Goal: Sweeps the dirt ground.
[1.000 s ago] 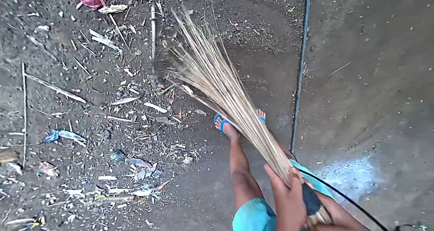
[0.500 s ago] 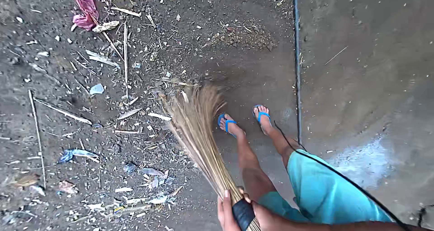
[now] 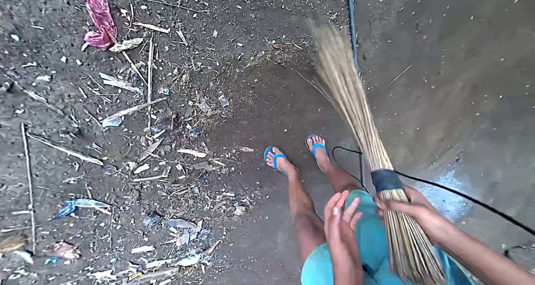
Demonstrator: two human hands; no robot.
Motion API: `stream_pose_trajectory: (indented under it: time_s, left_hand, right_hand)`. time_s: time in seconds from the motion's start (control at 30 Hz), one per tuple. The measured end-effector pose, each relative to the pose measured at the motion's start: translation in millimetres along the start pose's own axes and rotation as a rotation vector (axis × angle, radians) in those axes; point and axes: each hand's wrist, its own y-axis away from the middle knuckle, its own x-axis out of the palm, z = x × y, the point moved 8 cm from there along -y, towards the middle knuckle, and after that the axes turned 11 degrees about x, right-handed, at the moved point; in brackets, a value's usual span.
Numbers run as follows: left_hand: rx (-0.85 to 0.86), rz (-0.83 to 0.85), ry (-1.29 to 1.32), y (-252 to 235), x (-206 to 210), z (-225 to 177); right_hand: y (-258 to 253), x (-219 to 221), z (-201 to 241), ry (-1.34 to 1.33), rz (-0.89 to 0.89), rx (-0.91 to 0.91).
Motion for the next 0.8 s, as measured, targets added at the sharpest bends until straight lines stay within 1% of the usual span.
stream_pose_trajectory:
  time_s: [0.03, 0.07, 0.1, 0.13, 0.17, 0.23, 0.3, 0.37, 0.43, 0.5, 0.53, 0.6, 0.7, 0.77, 0.8]
  left_hand:
    - [0.017, -0.070, 0.100, -0.4, -15.1, -0.9]
    - [0.039, -0.133, 0.140, 0.4, -33.1, -3.9]
    - [0.065, -0.195, 0.134, 0.9, -52.4, -7.3]
    - [0.080, -0.265, 0.111, 0.9, -71.2, -10.9]
    - [0.080, -0.337, 0.092, 0.8, -90.3, -14.1]
    - [0.063, -0.468, 0.093, 1.4, -122.9, -17.9]
    - [0.050, -0.552, 0.061, 3.7, -140.6, -19.3]
    - [0.034, -0.548, -0.039, 2.3, -141.8, -20.9]
    - [0.035, -0.481, -0.155, -2.3, -138.6, -18.9]
    - [0.048, -0.409, -0.271, -6.8, -131.9, -20.9]
    - [0.047, -0.377, -0.302, -9.3, -128.5, -21.3]
    - [0.037, -0.335, -0.339, -10.7, -124.4, -16.5]
    - [0.078, -0.315, -0.412, -13.8, -122.6, -4.2]
    - [0.128, -0.330, -0.399, -16.2, -124.5, 0.7]
    - [0.149, -0.349, -0.366, -15.1, -126.8, 1.9]
  right_hand:
    - [-21.7, 0.7, 14.4, -0.004, -0.065, -0.008]
    - [-39.8, 10.3, 27.1, 0.006, -0.089, -0.021]
    - [-52.9, 27.3, 34.6, 0.037, -0.067, -0.023]
    - [-59.1, 50.0, 35.4, 0.084, -0.002, -0.011]
    - [-56.8, 77.3, 30.6, 0.161, 0.102, 0.010]
    - [-32.0, 133.4, 15.3, 0.319, 0.356, 0.047]
    - [-7.5, 166.5, 0.4, 0.421, 0.549, 0.080]
    - [7.9, 169.9, 2.2, 0.407, 0.682, 0.077]
    - [14.2, 150.8, 11.2, 0.269, 0.722, 0.045]
    - [18.9, 122.0, 16.5, 0.174, 0.674, -0.012]
    - [21.5, 106.4, 18.5, 0.166, 0.606, -0.066]
    - [26.2, 72.1, 20.2, 0.151, 0.400, -0.131]
    - [9.1, 20.4, 35.7, 0.096, 0.081, -0.102]
    - [-18.9, -0.7, 61.9, 0.195, -0.152, -0.071]
    - [-35.0, -1.7, 74.8, 0.298, -0.246, -0.038]
